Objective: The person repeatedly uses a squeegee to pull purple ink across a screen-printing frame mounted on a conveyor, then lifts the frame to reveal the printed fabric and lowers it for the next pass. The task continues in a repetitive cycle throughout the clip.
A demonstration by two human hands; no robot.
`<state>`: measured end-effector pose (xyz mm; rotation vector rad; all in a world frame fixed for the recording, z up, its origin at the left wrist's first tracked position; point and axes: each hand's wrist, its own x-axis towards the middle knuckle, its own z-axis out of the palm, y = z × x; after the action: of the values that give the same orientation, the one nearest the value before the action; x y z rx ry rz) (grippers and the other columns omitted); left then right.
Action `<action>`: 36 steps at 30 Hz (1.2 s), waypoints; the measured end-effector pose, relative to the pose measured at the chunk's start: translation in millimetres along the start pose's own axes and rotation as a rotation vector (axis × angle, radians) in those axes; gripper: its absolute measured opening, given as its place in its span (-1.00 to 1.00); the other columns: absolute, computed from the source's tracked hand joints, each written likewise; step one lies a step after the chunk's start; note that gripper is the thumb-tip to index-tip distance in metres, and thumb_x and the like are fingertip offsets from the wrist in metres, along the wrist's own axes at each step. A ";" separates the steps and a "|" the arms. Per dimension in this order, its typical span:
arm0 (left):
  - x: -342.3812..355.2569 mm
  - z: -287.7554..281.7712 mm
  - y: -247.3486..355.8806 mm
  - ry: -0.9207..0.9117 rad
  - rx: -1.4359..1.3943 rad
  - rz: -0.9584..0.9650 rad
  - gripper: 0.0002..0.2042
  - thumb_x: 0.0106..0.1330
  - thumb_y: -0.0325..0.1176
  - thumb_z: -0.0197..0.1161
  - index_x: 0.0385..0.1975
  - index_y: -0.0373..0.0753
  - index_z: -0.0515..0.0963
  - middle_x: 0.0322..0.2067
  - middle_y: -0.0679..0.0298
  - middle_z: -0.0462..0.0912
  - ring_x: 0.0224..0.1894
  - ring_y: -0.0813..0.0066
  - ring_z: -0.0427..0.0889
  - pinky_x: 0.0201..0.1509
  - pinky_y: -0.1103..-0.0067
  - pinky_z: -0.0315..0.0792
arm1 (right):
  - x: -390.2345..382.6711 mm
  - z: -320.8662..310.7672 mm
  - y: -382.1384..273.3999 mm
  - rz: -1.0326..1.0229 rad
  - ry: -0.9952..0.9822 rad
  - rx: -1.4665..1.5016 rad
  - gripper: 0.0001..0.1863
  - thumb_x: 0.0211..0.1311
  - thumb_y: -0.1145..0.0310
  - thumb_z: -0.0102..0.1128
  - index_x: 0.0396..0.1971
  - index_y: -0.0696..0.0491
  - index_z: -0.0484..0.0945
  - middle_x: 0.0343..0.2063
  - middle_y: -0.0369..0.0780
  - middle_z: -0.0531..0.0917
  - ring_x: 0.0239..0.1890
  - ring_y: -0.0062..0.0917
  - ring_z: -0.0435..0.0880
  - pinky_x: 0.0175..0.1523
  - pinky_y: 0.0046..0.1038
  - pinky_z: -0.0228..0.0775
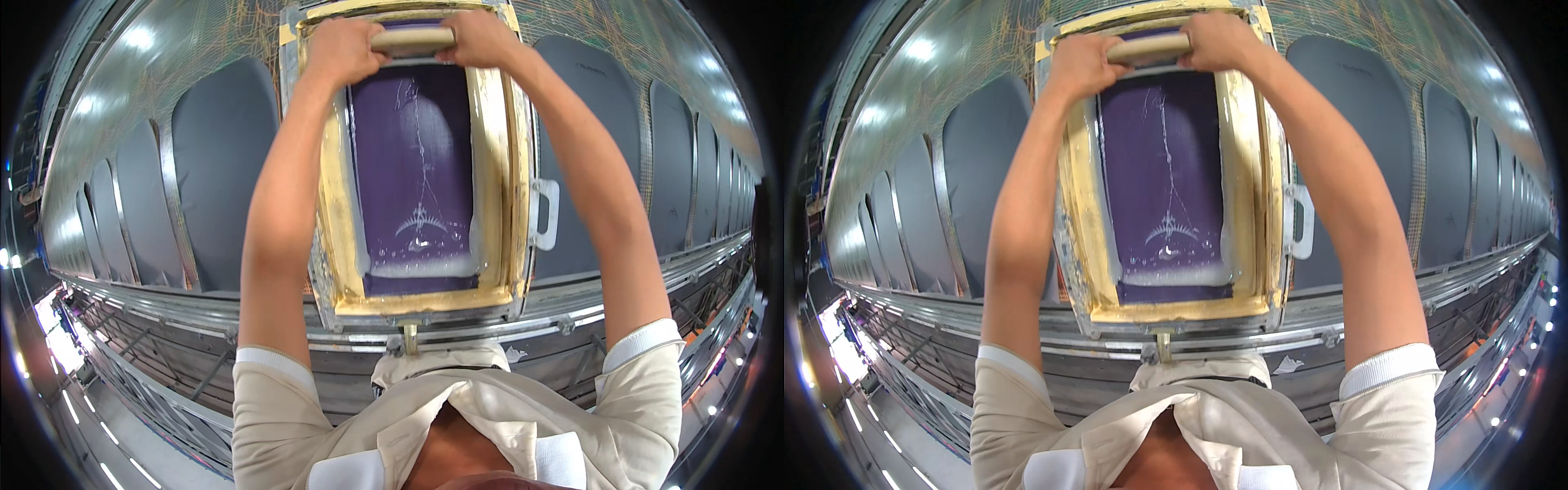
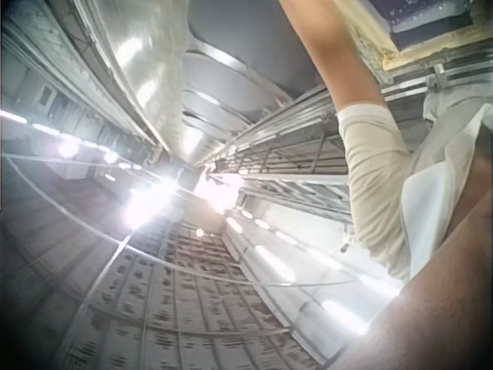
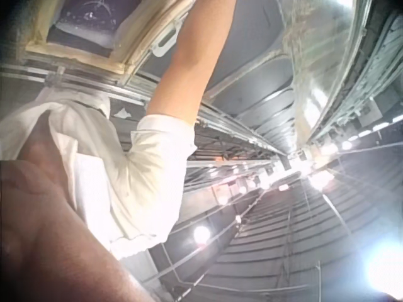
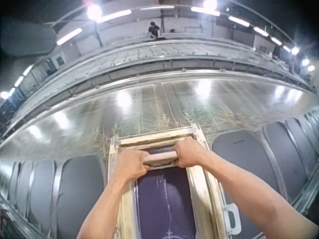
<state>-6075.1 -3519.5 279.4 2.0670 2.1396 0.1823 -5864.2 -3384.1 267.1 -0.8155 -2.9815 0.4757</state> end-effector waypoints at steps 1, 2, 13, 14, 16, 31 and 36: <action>-21.5 1.2 11.9 -0.016 -0.019 -0.027 -0.73 0.10 -0.07 0.44 -0.20 0.06 0.75 -0.36 0.22 0.77 -0.22 0.12 0.74 -0.09 0.25 0.58 | -20.9 3.0 -12.8 0.013 -0.023 0.001 -0.65 0.04 0.11 0.53 -0.21 -0.03 0.75 -0.41 -0.07 0.76 -0.26 -0.11 0.76 -0.10 -0.15 0.59; -45.6 2.1 26.5 -0.027 -0.037 -0.053 -0.75 0.10 -0.09 0.44 -0.22 0.07 0.75 -0.39 0.25 0.77 -0.24 0.15 0.75 -0.09 0.26 0.58 | -44.5 3.8 -26.9 0.027 -0.043 -0.002 -0.66 0.04 0.11 0.53 -0.23 -0.03 0.75 -0.42 -0.08 0.75 -0.27 -0.11 0.75 -0.11 -0.14 0.59; -300.2 44.7 155.6 0.088 -0.124 0.056 -0.79 -0.01 -0.29 0.50 -0.34 -0.05 0.73 -0.37 0.40 0.74 -0.30 0.33 0.67 -0.03 0.35 0.37 | -294.0 58.5 -155.8 0.030 -0.097 0.119 -0.70 0.03 0.11 0.52 -0.35 0.00 0.71 -0.44 -0.18 0.73 -0.28 -0.22 0.74 -0.05 -0.19 0.57; -309.4 46.7 158.2 0.104 -0.113 0.067 -0.77 -0.01 -0.28 0.51 -0.31 -0.05 0.73 -0.35 0.41 0.73 -0.28 0.35 0.67 -0.02 0.35 0.37 | -302.5 54.6 -163.1 0.022 -0.100 0.140 -0.67 0.04 0.09 0.52 -0.32 0.01 0.72 -0.40 -0.16 0.75 -0.23 -0.22 0.74 -0.01 -0.20 0.56; -323.9 50.2 163.9 0.101 -0.080 0.077 -0.72 -0.02 -0.25 0.52 -0.26 -0.05 0.72 -0.31 0.41 0.71 -0.24 0.36 0.65 0.01 0.35 0.37 | -310.3 45.1 -166.1 0.056 -0.108 0.316 -0.61 0.05 0.08 0.52 -0.24 0.05 0.73 -0.29 -0.13 0.76 -0.14 -0.21 0.73 0.06 -0.22 0.54; -354.2 48.4 152.1 0.154 -0.130 0.025 -0.73 -0.06 -0.35 0.43 -0.29 -0.10 0.66 -0.29 0.42 0.64 -0.14 0.41 0.59 0.08 0.40 0.34 | -273.5 44.8 -51.3 0.760 0.523 0.442 -0.69 0.39 0.12 0.26 -0.24 0.10 0.64 -0.40 -0.20 0.71 -0.36 -0.46 0.63 -0.15 -0.34 0.46; -383.8 6.4 120.3 0.162 -0.096 -0.011 -0.68 -0.11 -0.42 0.43 -0.26 -0.09 0.67 -0.24 0.43 0.67 -0.14 0.40 0.61 0.07 0.39 0.36 | -248.1 23.6 -122.2 0.696 0.618 0.564 -0.71 0.40 0.16 0.26 -0.29 0.12 0.62 -0.46 -0.27 0.67 -0.40 -0.55 0.58 -0.22 -0.39 0.42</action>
<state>-5943.9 -3898.7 308.8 2.0503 2.1844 0.4569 -5712.5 -3614.6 296.8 -1.5396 -1.8170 0.8248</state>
